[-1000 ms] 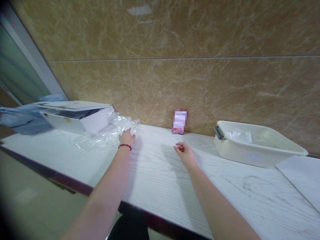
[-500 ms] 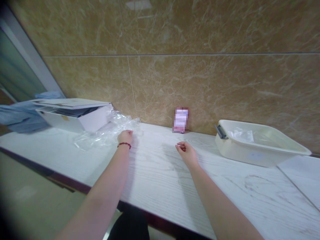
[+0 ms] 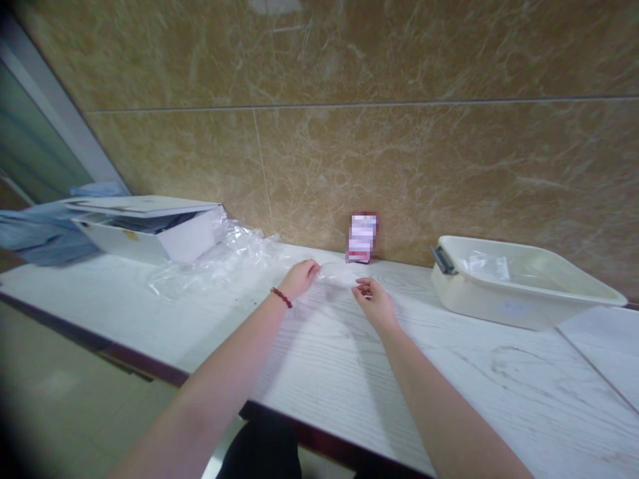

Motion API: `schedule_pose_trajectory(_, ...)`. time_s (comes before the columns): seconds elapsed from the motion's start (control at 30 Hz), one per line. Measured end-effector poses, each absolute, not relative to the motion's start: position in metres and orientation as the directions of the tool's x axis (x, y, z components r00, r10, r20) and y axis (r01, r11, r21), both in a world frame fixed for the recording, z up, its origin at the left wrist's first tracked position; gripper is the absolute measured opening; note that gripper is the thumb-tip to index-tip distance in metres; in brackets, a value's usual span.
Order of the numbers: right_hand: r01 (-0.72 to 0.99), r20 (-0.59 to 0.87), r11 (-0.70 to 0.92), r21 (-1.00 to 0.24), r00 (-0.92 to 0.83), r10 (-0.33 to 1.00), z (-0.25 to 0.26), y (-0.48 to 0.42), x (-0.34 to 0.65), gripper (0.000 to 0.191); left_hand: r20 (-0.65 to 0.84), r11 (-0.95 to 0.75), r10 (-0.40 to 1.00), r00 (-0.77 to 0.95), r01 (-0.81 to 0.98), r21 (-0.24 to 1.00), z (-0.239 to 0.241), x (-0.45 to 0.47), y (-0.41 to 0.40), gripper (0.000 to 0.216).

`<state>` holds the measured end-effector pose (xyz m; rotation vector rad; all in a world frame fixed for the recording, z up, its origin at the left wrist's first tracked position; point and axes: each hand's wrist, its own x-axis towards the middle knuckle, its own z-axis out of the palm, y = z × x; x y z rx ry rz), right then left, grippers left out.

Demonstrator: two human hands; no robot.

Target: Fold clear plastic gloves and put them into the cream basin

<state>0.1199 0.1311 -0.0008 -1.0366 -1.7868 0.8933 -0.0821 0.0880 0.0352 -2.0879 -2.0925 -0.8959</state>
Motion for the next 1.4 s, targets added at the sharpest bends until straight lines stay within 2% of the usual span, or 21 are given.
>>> schedule_pose_trajectory(0.1,0.245,0.342,0.419,-0.874,-0.301,0.890,0.002,0.126,0.118,0.044,0.421,-0.243,0.906,0.038,0.862,0.445,0.037,-0.065,0.083,0.024)
schedule_pose_trajectory(0.17,0.217,0.347,0.426,-0.879,-0.323,0.880,0.005,0.121,0.116,0.053,0.412,-0.334,0.907,0.090,0.748,0.573,0.036,-0.057,0.079,0.025)
schedule_pose_trajectory(0.23,0.187,0.336,0.418,-0.889,-0.354,0.873,0.008,0.116,0.115,0.055,0.393,-0.377,0.912,0.117,0.616,0.691,0.036,-0.051,0.077,0.025)
schedule_pose_trajectory(0.37,0.127,0.292,0.361,-0.924,-0.375,0.880,0.012,0.115,0.115,0.036,0.306,-0.321,0.947,0.098,0.305,0.896,0.032,-0.045,0.077,0.030)
schedule_pose_trajectory(0.47,0.042,0.272,0.310,-0.950,-0.383,0.883,0.011,0.118,0.118,0.037,0.226,-0.228,0.973,0.042,0.031,0.973,0.028,-0.045,0.080,0.029)
schedule_pose_trajectory(0.6,-0.056,0.257,0.257,-0.965,-0.402,0.879,0.013,0.118,0.122,0.044,0.099,-0.113,0.992,-0.075,-0.230,0.967,0.026,-0.047,0.085,0.023)
schedule_pose_trajectory(0.7,-0.079,0.268,0.261,-0.962,-0.454,0.850,0.017,0.115,0.124,0.046,0.013,-0.043,0.996,-0.091,-0.338,0.940,0.027,-0.048,0.086,0.019)
schedule_pose_trajectory(0.9,-0.237,0.303,0.204,-0.950,-0.539,0.786,0.022,0.112,0.129,0.066,-0.066,0.068,0.998,0.020,-0.487,0.871,0.034,-0.048,0.082,0.009)
schedule_pose_trajectory(1.03,-0.189,0.231,0.162,-0.968,-0.441,0.867,0.027,0.112,0.127,0.063,-0.127,0.169,0.985,0.115,-0.533,0.829,0.039,-0.048,0.078,0.008)
schedule_pose_trajectory(1.27,-0.126,0.118,0.081,-0.989,-0.317,0.941,0.026,0.118,0.121,0.038,-0.254,0.322,0.945,0.205,-0.455,0.830,0.040,-0.052,0.078,0.023)
schedule_pose_trajectory(1.4,-0.153,0.118,0.072,-0.986,-0.320,0.940,0.023,0.122,0.121,0.032,-0.228,0.304,0.951,0.207,-0.514,0.802,0.044,-0.062,0.077,0.057)
